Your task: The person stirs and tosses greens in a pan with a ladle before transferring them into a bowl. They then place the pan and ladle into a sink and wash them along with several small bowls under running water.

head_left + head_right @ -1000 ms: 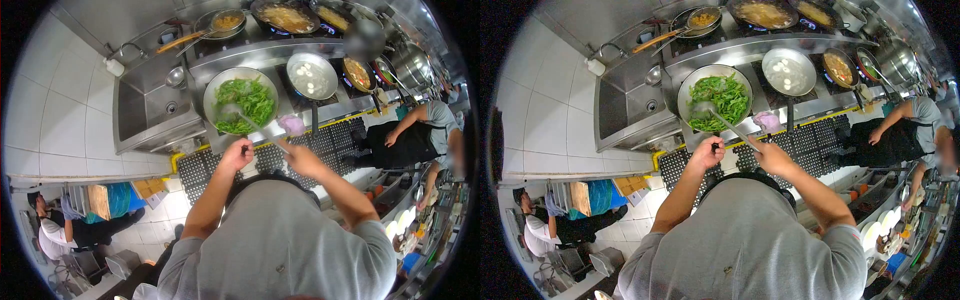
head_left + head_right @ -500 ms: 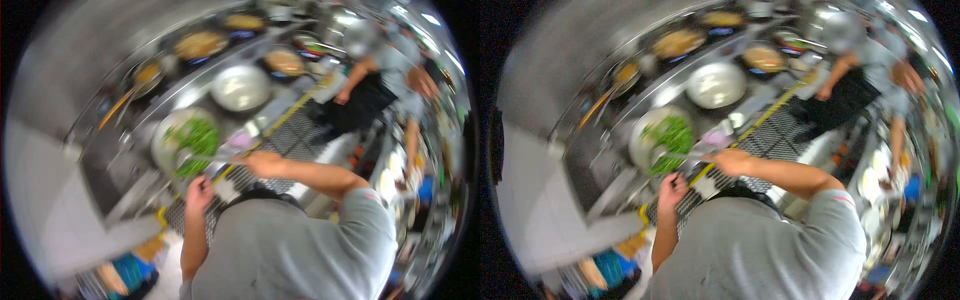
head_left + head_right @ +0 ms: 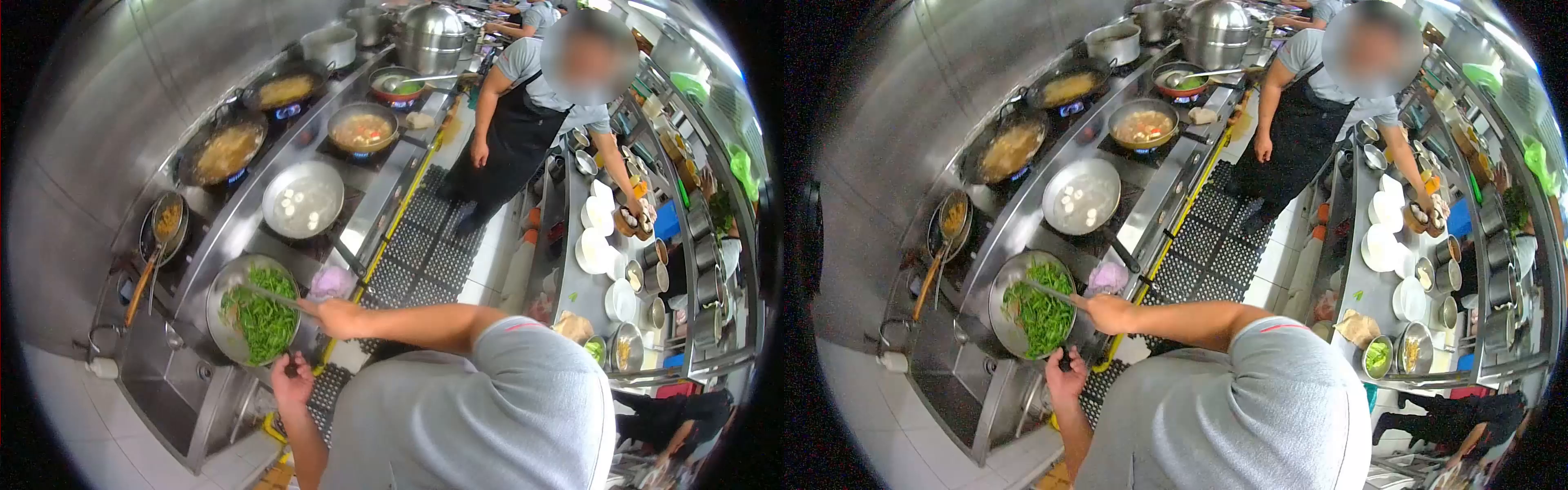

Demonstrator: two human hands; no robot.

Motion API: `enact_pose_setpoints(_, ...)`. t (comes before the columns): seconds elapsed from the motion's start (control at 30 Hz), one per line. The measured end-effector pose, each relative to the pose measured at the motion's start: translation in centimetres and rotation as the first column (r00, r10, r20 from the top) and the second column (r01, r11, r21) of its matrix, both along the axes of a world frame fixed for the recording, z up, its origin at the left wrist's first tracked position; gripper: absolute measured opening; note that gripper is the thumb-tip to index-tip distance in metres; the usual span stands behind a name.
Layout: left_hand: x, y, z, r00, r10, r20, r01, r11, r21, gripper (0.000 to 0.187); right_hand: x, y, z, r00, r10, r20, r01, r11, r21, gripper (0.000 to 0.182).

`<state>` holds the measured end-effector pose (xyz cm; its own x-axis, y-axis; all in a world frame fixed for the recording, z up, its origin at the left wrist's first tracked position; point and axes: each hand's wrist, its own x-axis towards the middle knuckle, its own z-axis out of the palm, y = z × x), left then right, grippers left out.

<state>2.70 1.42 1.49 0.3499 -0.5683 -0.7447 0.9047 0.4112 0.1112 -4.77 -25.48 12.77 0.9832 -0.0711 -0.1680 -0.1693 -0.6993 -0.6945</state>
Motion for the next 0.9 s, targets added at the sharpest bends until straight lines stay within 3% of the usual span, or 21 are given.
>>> enact_pose_setpoints(0.03, 0.1, -0.3, 0.2, 0.998, 0.045, -0.034, -0.042, 0.997, 0.070, 0.032, 0.7, 0.7, -2.0, 1.000, 0.022, -0.014, -0.022, 1.000, 0.012, 0.067)
enact_pose_setpoints(0.1, 0.3, -0.2, -0.2, 0.999, 0.030, -0.045, -0.030, 1.000, 0.002, 0.032, 1.1, 3.7, -5.9, 0.999, -0.035, 0.008, 0.035, 0.998, 0.049, 0.068)
enact_pose_setpoints(0.13, 0.1, -0.3, 0.5, 1.000, 0.029, 0.000, -0.029, 0.999, -0.032, 0.030, 0.6, 3.9, -5.9, 0.997, 0.068, -0.038, -0.069, 0.997, -0.023, 0.070)
enact_pose_setpoints(0.17, -0.2, -0.6, 0.2, 0.995, 0.098, 0.003, -0.098, 0.995, -0.021, 0.026, 0.1, 2.6, -5.2, 0.977, 0.198, -0.082, -0.205, 0.975, -0.085, 0.073)
enact_pose_setpoints(0.2, 0.5, 0.7, -2.2, 0.998, 0.062, 0.013, -0.058, 0.973, -0.224, 0.038, -0.5, 1.3, -5.2, 0.937, 0.319, -0.143, -0.341, 0.924, -0.172, 0.073)
enact_pose_setpoints(0.27, 0.6, 0.4, -2.4, 0.990, 0.115, -0.087, -0.127, 0.981, -0.150, 0.034, -3.4, -0.8, 1.2, 0.941, 0.301, -0.155, -0.312, 0.948, -0.057, 0.065)
enact_pose_setpoints(0.3, 0.6, 0.3, -2.6, 0.984, 0.154, -0.090, -0.162, 0.981, -0.103, 0.030, -3.9, -1.7, 2.9, 0.913, 0.311, -0.266, -0.351, 0.929, -0.119, 0.065)
enact_pose_setpoints(0.33, 0.4, 0.1, -1.2, 0.991, 0.127, -0.030, -0.130, 0.987, -0.094, 0.024, -4.3, -3.2, 1.9, 0.932, 0.294, -0.213, -0.326, 0.935, -0.137, 0.066)
enact_pose_setpoints(0.37, 0.5, -0.5, -1.3, 0.984, 0.149, -0.100, -0.157, 0.984, -0.080, 0.017, -3.5, -3.6, 3.2, 0.928, 0.327, -0.181, -0.355, 0.923, -0.149, 0.065)
enact_pose_setpoints(0.4, 0.0, -0.2, -1.7, 0.999, 0.052, 0.003, -0.052, 0.988, -0.145, 0.011, -2.4, -3.2, 3.2, 0.941, 0.275, -0.196, -0.305, 0.941, -0.147, 0.061)
enact_pose_setpoints(0.43, -1.0, -1.0, -0.7, 0.996, 0.051, 0.073, -0.045, 0.996, -0.080, 0.009, -1.7, -3.0, 0.0, 0.962, 0.268, 0.040, -0.262, 0.957, -0.128, 0.056)
enact_pose_setpoints(0.53, -1.7, -1.5, -0.5, 0.994, 0.006, 0.107, 0.000, 0.999, -0.051, 0.010, 0.4, -0.2, -2.4, 0.974, 0.213, 0.078, -0.199, 0.968, -0.151, 0.054)
enact_pose_setpoints(0.6, -2.0, -1.0, -0.1, 0.997, 0.033, 0.066, -0.030, 0.999, -0.040, 0.013, -0.2, 0.5, -1.4, 0.973, 0.197, 0.119, -0.202, 0.979, 0.027, 0.056)
enact_pose_setpoints(0.63, -2.1, -0.4, -0.6, 0.998, 0.016, 0.067, -0.014, 0.999, -0.037, 0.013, 0.0, 0.9, -1.2, 0.976, 0.181, 0.120, -0.186, 0.982, 0.029, 0.056)
enact_pose_setpoints(0.7, -2.0, -0.2, -1.4, 0.987, 0.027, 0.158, -0.005, 0.990, -0.139, 0.017, 0.7, -0.1, -0.8, 0.974, 0.130, 0.186, -0.130, 0.991, -0.015, 0.056)
enact_pose_setpoints(0.73, -2.1, -0.2, -1.4, 0.991, 0.057, 0.120, -0.043, 0.992, -0.122, 0.020, 1.8, 0.5, -1.4, 0.991, 0.112, -0.067, -0.119, 0.987, -0.112, 0.058)
enact_pose_setpoints(0.77, -1.8, 0.2, -2.9, 0.985, 0.077, 0.153, -0.042, 0.974, -0.222, 0.023, 1.6, 0.8, -4.4, 0.995, 0.083, 0.055, -0.081, 0.996, -0.037, 0.060)
enact_pose_setpoints(0.8, -1.7, 0.4, -1.7, 0.977, -0.013, 0.211, 0.081, 0.945, -0.318, 0.024, 2.5, 1.6, -9.4, 0.979, 0.138, -0.149, -0.170, 0.960, -0.222, 0.063)
enact_pose_setpoints(0.83, -1.5, -0.1, -0.9, 0.987, -0.004, 0.161, 0.045, 0.966, -0.254, 0.017, 2.0, 2.4, -8.8, 0.973, 0.118, -0.198, -0.157, 0.969, -0.190, 0.065)
enact_pose_setpoints(0.87, -1.0, -0.3, -0.3, 0.996, 0.024, 0.089, -0.018, 0.997, -0.073, 0.014, -0.6, 2.0, -4.8, 0.987, 0.124, -0.105, -0.127, 0.992, -0.026, 0.056)
enact_pose_setpoints(0.9, -0.9, -0.9, 1.4, 0.997, 0.074, 0.022, -0.076, 0.993, 0.087, 0.022, -2.2, 1.7, -4.3, 0.984, 0.157, -0.080, -0.159, 0.987, -0.018, 0.065)
